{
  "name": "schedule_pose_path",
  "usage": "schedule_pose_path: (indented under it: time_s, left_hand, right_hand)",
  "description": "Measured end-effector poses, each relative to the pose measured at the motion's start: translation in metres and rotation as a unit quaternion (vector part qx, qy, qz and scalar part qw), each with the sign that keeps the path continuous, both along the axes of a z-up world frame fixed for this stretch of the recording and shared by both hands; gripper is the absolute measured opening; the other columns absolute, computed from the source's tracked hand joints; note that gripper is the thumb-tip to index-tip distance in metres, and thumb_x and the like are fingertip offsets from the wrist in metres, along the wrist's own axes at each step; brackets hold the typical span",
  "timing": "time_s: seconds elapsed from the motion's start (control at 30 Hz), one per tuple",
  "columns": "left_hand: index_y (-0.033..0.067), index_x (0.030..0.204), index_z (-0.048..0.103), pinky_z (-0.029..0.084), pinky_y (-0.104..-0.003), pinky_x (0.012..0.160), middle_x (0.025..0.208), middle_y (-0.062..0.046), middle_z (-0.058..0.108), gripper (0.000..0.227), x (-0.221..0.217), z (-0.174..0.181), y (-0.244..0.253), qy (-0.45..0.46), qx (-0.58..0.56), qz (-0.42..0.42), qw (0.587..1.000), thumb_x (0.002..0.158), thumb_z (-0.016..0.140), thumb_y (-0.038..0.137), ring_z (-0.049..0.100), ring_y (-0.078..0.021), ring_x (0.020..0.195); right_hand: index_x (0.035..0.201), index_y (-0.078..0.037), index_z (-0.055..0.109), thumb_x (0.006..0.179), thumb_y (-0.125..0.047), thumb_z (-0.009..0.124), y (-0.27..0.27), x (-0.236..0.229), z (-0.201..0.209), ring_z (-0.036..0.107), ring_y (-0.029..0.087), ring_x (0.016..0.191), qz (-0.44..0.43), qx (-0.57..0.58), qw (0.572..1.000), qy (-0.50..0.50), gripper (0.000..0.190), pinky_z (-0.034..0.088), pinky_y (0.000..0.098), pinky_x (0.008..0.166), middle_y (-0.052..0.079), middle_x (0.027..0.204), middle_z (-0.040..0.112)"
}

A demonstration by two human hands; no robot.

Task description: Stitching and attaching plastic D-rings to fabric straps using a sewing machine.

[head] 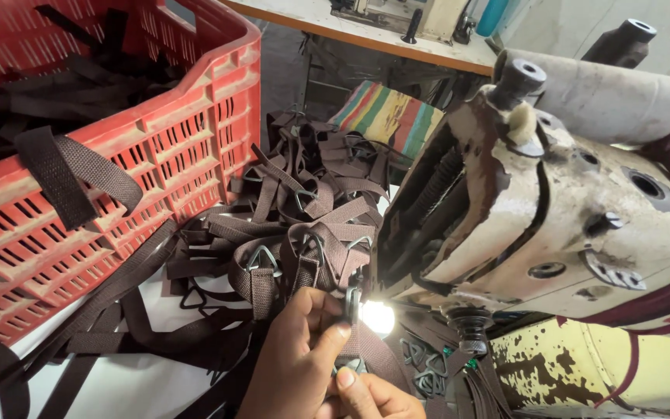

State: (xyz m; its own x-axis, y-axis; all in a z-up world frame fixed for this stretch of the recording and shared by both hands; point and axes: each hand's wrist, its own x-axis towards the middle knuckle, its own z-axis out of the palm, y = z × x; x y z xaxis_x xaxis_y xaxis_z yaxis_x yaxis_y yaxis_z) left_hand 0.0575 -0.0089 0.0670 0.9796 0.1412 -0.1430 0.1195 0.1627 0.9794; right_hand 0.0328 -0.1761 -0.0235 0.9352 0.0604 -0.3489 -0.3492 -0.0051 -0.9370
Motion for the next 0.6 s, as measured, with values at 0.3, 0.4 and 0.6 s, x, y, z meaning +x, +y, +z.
schedule_pose_path:
  time_s: [0.3, 0.4, 0.6]
  left_hand:
    - [0.0049, 0.105, 0.064, 0.048, -0.026, 0.064, 0.081, -0.006, 0.072, 0.017, 0.016, 0.012, 0.000, -0.006, 0.006, 0.032, 0.999, 0.089, 0.063, 0.009, 0.061, -0.0091, 0.069]
    - [0.0032, 0.103, 0.063, 0.043, -0.026, 0.057, 0.076, -0.005, 0.070, 0.013, 0.020, 0.010, 0.000, -0.027, -0.001, 0.030, 0.999, 0.092, 0.062, 0.008, 0.055, -0.0075, 0.063]
    - [0.0013, 0.103, 0.061, 0.039, -0.024, 0.049, 0.069, -0.003, 0.063, 0.011, 0.026, 0.004, 0.000, -0.076, -0.034, 0.020, 0.996, 0.095, 0.057, 0.007, 0.049, -0.0048, 0.056]
  right_hand:
    - [0.074, 0.008, 0.080, 0.091, -0.024, 0.069, 0.024, 0.023, 0.032, 0.061, 0.017, 0.043, -0.016, 0.061, 0.997, 0.039, 0.038, 0.046, 0.0273, 0.043, 0.017, 0.060, 0.076]
    - [0.076, 0.009, 0.078, 0.092, -0.023, 0.068, 0.028, 0.028, 0.043, 0.063, 0.020, 0.041, -0.014, 0.072, 0.996, 0.040, 0.037, 0.046, 0.0293, 0.041, 0.018, 0.059, 0.074]
    - [0.079, 0.009, 0.077, 0.094, -0.026, 0.066, 0.031, 0.033, 0.048, 0.063, 0.022, 0.040, -0.014, 0.085, 0.995, 0.053, 0.039, 0.046, 0.0307, 0.039, 0.017, 0.060, 0.072]
